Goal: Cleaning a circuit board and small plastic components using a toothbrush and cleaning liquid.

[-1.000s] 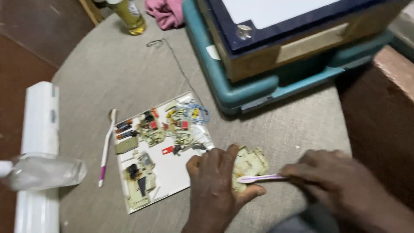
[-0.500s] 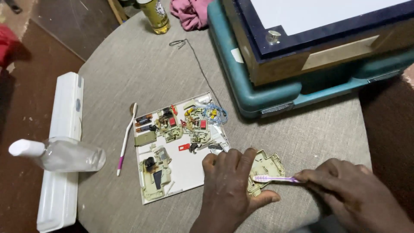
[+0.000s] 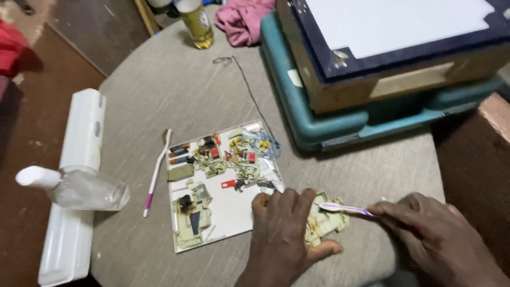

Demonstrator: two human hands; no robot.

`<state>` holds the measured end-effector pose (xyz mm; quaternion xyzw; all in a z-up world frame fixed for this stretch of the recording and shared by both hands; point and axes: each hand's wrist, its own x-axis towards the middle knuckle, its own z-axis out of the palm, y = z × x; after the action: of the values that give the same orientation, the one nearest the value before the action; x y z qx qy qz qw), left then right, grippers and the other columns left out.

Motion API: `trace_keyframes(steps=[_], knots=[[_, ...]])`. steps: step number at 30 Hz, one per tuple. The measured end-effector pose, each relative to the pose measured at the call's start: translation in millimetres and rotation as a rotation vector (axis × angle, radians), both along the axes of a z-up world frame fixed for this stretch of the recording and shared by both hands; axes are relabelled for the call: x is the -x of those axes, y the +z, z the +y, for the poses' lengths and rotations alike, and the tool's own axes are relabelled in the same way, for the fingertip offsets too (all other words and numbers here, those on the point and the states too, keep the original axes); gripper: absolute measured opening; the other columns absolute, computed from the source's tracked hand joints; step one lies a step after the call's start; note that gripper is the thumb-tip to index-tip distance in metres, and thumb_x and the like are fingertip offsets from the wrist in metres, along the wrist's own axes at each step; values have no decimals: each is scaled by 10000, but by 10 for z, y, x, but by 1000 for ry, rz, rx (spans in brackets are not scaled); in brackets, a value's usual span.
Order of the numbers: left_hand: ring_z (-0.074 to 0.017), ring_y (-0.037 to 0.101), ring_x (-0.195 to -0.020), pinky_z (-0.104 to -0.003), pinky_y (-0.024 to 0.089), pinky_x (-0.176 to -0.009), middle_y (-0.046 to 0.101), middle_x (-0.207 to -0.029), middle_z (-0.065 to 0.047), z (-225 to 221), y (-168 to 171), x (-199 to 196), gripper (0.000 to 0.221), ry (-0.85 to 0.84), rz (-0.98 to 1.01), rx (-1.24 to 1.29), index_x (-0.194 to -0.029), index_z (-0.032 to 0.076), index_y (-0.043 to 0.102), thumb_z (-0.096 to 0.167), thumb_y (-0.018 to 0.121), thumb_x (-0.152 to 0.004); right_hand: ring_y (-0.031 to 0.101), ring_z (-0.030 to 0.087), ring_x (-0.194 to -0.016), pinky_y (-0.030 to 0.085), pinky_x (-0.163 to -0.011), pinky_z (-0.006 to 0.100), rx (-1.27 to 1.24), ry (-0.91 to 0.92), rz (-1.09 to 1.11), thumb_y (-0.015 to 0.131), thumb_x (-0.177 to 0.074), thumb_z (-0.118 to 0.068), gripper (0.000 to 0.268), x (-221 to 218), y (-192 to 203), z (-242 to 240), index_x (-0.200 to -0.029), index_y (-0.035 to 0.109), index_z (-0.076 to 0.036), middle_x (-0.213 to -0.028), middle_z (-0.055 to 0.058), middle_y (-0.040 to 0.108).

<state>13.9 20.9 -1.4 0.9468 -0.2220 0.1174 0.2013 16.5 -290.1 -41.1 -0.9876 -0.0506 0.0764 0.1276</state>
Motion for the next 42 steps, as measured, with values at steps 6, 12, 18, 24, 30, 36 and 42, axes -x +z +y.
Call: trace_keyframes(steps=[6, 12, 18, 24, 30, 36, 42], knots=[[-331, 559, -983, -525, 338, -961, 586, -1098, -81, 24, -17, -4, 935, -28, 100, 29, -1407, 153, 573, 745, 857, -742, 748, 108, -819, 530, -838, 348, -64, -23, 1, 709, -884, -499, 413, 89, 12, 73, -1279, 754, -610, -866, -160, 734], [-322, 551, -997, -520, 340, -965, 590, -1098, -78, 17, -60, -9, 939, -15, 63, -8, -1395, 163, 574, 783, 843, -743, 710, 170, -772, 508, -699, 433, 9, 64, -183, 700, -865, -540, 375, 90, -6, 209, -1230, 721, -620, -796, -111, 648], [-320, 559, -1022, -526, 342, -961, 607, -1075, -77, 20, -56, -16, 921, -28, -1, -4, -1373, 143, 591, 769, 812, -735, 755, 165, -949, 505, -844, 472, -52, 80, -100, 682, -843, -515, 483, 184, 12, 275, -1308, 704, -643, -983, -156, 731], [-332, 555, -972, -528, 336, -950, 613, -1077, -97, 5, -7, -24, 904, -29, 64, 10, -1352, 147, 590, 780, 805, -742, 761, 64, -823, 526, -745, 396, -74, 88, -121, 744, -840, -489, 526, 290, -123, 39, -1310, 690, -720, -894, -206, 762], [-328, 564, -999, -539, 311, -983, 622, -1082, -92, -10, 19, -28, 863, -38, 176, 1, -1323, 161, 599, 791, 799, -768, 719, 107, -918, 544, -815, 405, 224, 131, 141, 610, -904, -579, 594, 321, -20, -104, -1432, 492, -824, -991, -181, 663], [-345, 531, -966, -551, 334, -993, 586, -1110, -94, -32, -6, 21, 907, -16, -8, 33, -1278, 125, 621, 853, 724, -747, 724, 147, -903, 516, -758, 454, -4, 183, -170, 684, -855, -441, 598, 422, -55, 52, -1411, 632, -653, -983, -159, 732], [-348, 528, -1096, -588, 331, -1016, 600, -1278, -125, 1, -58, 43, 1012, -74, 1, 18, -1444, 41, 546, 702, 831, -733, 730, 103, -934, 565, -791, 439, 180, 74, -15, 661, -844, -627, 590, 289, -326, -53, -1387, 528, -816, -1021, -204, 698]])
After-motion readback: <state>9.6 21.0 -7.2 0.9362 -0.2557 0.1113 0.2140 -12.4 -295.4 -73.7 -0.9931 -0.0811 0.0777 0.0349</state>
